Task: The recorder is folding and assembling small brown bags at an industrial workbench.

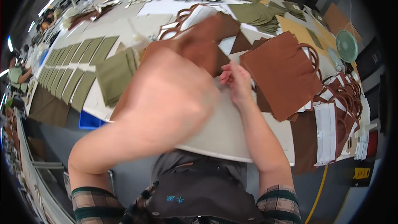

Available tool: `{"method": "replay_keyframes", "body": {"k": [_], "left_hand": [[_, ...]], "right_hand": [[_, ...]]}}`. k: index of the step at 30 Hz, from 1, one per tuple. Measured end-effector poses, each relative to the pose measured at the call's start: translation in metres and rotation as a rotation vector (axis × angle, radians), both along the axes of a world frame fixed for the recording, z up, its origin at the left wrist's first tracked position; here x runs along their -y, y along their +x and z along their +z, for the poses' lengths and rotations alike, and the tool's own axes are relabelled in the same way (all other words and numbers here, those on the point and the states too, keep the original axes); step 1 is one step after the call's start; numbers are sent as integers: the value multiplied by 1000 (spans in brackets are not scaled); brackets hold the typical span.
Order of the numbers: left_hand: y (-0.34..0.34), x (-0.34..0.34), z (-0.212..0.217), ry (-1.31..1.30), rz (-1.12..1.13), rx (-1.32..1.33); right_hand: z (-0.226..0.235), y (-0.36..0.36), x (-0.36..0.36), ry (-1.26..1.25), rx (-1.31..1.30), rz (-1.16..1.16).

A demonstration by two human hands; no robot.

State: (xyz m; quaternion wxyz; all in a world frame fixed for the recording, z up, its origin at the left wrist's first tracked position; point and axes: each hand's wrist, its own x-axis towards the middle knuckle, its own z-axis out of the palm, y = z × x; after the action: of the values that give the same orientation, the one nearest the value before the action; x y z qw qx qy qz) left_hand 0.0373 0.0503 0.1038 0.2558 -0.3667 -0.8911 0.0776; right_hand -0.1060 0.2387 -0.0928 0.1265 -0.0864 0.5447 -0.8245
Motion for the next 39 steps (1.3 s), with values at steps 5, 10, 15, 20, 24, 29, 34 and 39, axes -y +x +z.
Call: {"method": "replay_keyframes", "body": {"k": [5, 10, 15, 20, 24, 29, 34, 39], "left_hand": [[34, -39, -99, 69, -132, 412], [48, -70, -136, 87, -178, 502], [47, -78, -141, 96, -196, 587], [-9, -12, -100, 567, 138, 329], [-44, 38, -100, 854, 290, 1118], [-44, 34, -99, 1136, 239, 1563], [-42, 24, -91, 1195, 147, 1509], [-42, 23, -89, 1138, 136, 1486]], "right_hand": [[36, 42, -8, 160, 133, 257], [41, 62, -33, 201, 231, 274], [35, 67, -38, 384, 137, 381], [34, 72, -39, 280, 102, 366], [47, 80, -38, 185, 40, 439], [55, 86, -39, 97, -25, 531], [53, 85, -44, 5, 19, 534], [47, 83, -45, -15, 37, 593]]}}
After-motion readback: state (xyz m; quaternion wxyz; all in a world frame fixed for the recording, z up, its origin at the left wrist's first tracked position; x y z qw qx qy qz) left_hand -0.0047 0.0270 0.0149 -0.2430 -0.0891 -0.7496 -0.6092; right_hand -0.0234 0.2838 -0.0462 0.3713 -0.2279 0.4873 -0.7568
